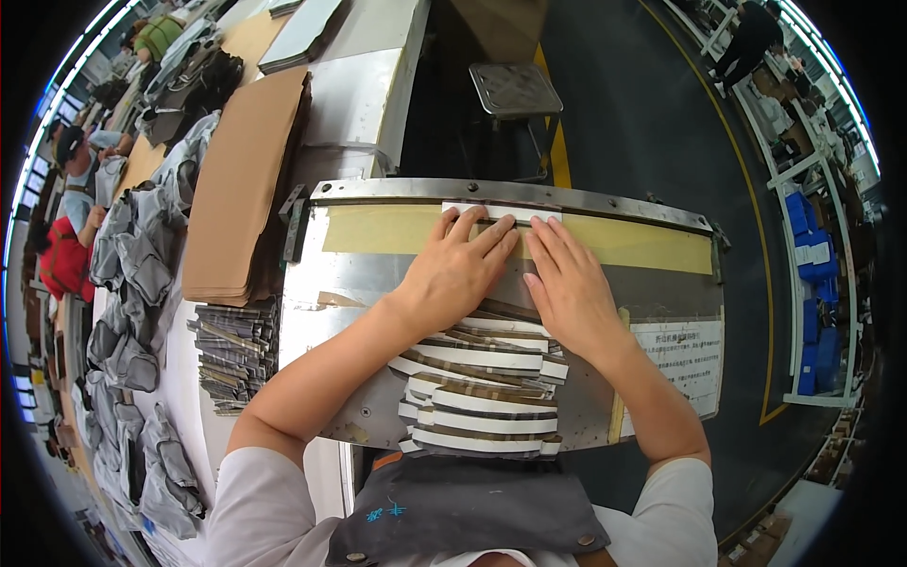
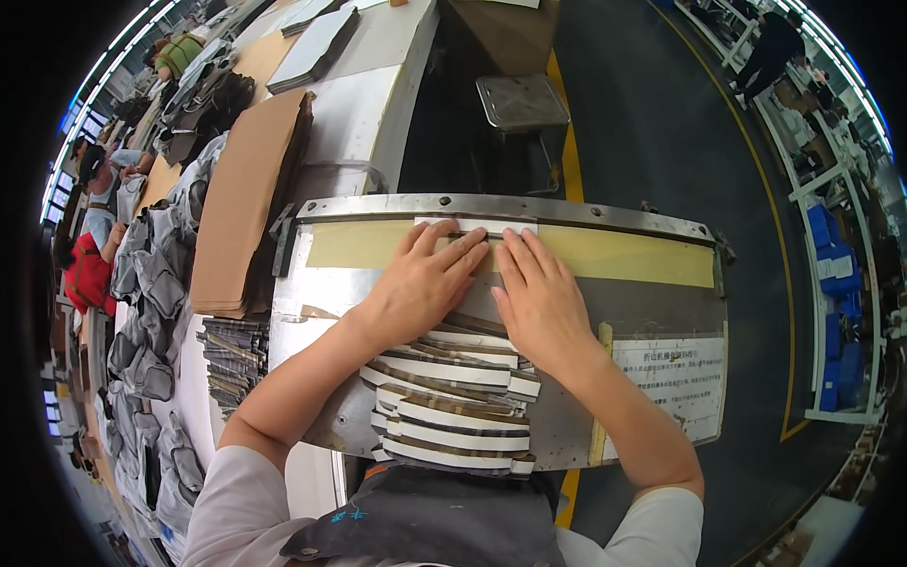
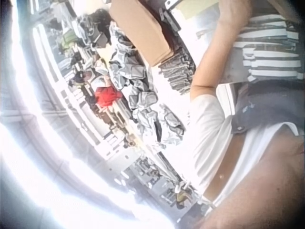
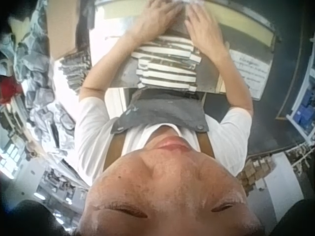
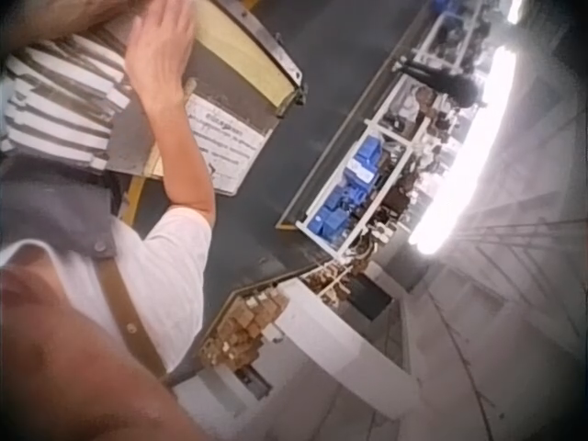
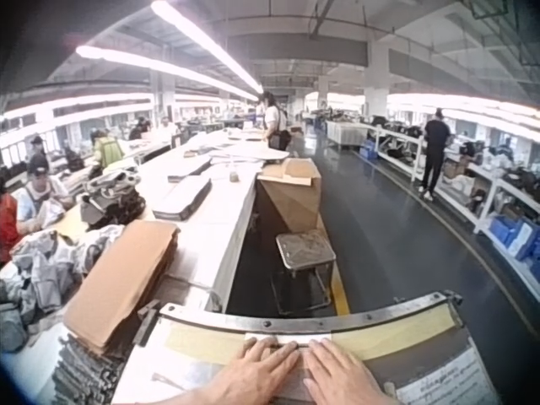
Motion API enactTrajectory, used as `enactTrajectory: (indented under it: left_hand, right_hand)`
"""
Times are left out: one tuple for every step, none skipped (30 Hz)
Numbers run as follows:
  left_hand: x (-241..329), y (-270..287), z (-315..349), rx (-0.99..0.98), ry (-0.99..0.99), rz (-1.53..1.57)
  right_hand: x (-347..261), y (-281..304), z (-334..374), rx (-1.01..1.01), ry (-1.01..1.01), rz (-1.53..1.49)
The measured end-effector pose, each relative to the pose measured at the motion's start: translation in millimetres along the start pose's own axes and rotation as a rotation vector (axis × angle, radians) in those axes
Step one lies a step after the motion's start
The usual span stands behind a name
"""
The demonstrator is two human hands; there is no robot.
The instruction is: Assembling small patterned leather or fabric strips onto a jig on a workshop table.
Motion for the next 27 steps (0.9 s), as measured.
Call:
enactTrajectory:
  left_hand:
    - [-0.8,-0.9,-0.1,0.017,-0.004,-0.02]
    - [-1.3,-1.3,-0.1,0.034,-0.007,-0.041]
    - [-0.6,-1.8,-0.1,0.033,-0.008,-0.04]
    - [1.4,-2.1,0.2,0.04,-0.016,-0.07]
    - [3.1,-2.8,0.6,0.046,-0.023,-0.101]
    - [4.1,-3.6,1.2,0.046,-0.022,-0.101]
    - [4.5,-4.0,1.8,0.051,-0.013,-0.1]
    - [5.1,-4.4,2.0,0.056,-0.004,-0.099]
    - [6.1,-4.8,2.1,0.056,-0.005,-0.099]
    - [6.6,-4.6,2.0,0.056,0.001,-0.081]
    - [6.7,-4.3,1.9,0.055,0.007,-0.063]
    - [7.1,-4.2,1.8,0.054,0.006,-0.063]
    - [7.6,-4.2,1.7,0.053,0.002,-0.068]
    - [8.5,-4.4,1.6,0.052,-0.002,-0.072]
    - [9.7,-3.8,1.6,0.051,-0.003,-0.072]
    - [10.1,-2.9,1.6,0.046,0.011,-0.067]
    - [10.1,-1.8,2.2,0.04,0.028,-0.064]
    - [10.9,-1.2,2.7,0.038,0.028,-0.065]
    - [12.6,-0.3,3.2,0.051,0.017,-0.092]
    - [14.0,0.0,3.8,0.063,0.005,-0.118]
    - [14.4,-0.6,4.4,0.062,0.005,-0.118]
    - [13.7,-1.5,4.8,0.06,0.017,-0.122]
    - [12.9,-1.7,5.1,0.059,0.029,-0.127]
    - [13.2,-1.4,5.6,0.06,0.029,-0.128]
    - [13.6,0.0,6.2,0.074,0.026,-0.134]
    - [13.9,0.5,6.1,0.088,0.023,-0.14]
    - [14.7,2.1,5.6,0.089,0.022,-0.14]
  right_hand:
    - [1.3,-0.7,-0.8,-0.001,-0.002,0.0]
    - [2.6,-1.1,-2.2,0.007,0.002,-0.001]
    - [3.0,-1.1,-2.8,0.015,0.006,-0.001]
    - [2.7,-0.9,-2.8,0.014,0.005,-0.001]
    - [2.4,-0.2,-3.2,0.014,0.006,0.005]
    - [2.1,0.3,-3.6,0.014,0.006,0.011]
    - [2.1,0.2,-3.8,0.013,0.006,0.011]
    - [2.5,0.2,-3.8,0.014,0.003,0.003]
    - [2.8,0.3,-3.9,0.016,0.0,-0.005]
    - [2.8,0.9,-4.1,0.016,0.0,-0.005]
    - [2.9,0.8,-4.4,0.009,-0.005,-0.02]
    - [3.1,0.4,-4.6,0.002,-0.009,-0.036]
    - [3.3,0.4,-4.6,0.003,-0.009,-0.036]
    - [3.0,1.1,-4.0,0.011,0.002,-0.031]
    - [2.5,1.7,-3.4,0.02,0.013,-0.026]
    - [1.9,2.5,-3.0,0.02,0.012,-0.026]
    - [1.6,2.8,-2.9,0.011,-0.014,-0.054]
    - [2.1,2.2,-2.6,0.002,-0.039,-0.082]
    - [2.0,1.5,-2.5,0.003,-0.04,-0.083]
    - [1.1,1.7,-2.4,0.022,-0.026,-0.088]
    - [0.1,2.3,-2.2,0.041,-0.012,-0.092]
    - [-0.4,2.3,-2.0,0.042,-0.013,-0.093]
    - [-2.1,3.5,-2.2,0.042,-0.002,-0.068]
    - [-4.0,5.0,-2.3,0.042,0.01,-0.043]
    - [-5.5,7.1,-1.3,0.043,0.011,-0.043]
    - [-6.5,7.2,0.4,0.027,0.014,-0.092]
    - [-6.8,6.9,1.5,0.01,0.018,-0.141]
Point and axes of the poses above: each hand's wrist, its own z-axis away from the middle knuckle, its own y-axis out of the back of the hand, x = y × z, the point moved 7 cm from there along -z, towards the middle knuckle, and after that the axes turned 12 degrees about y, right-handed, at the moved point
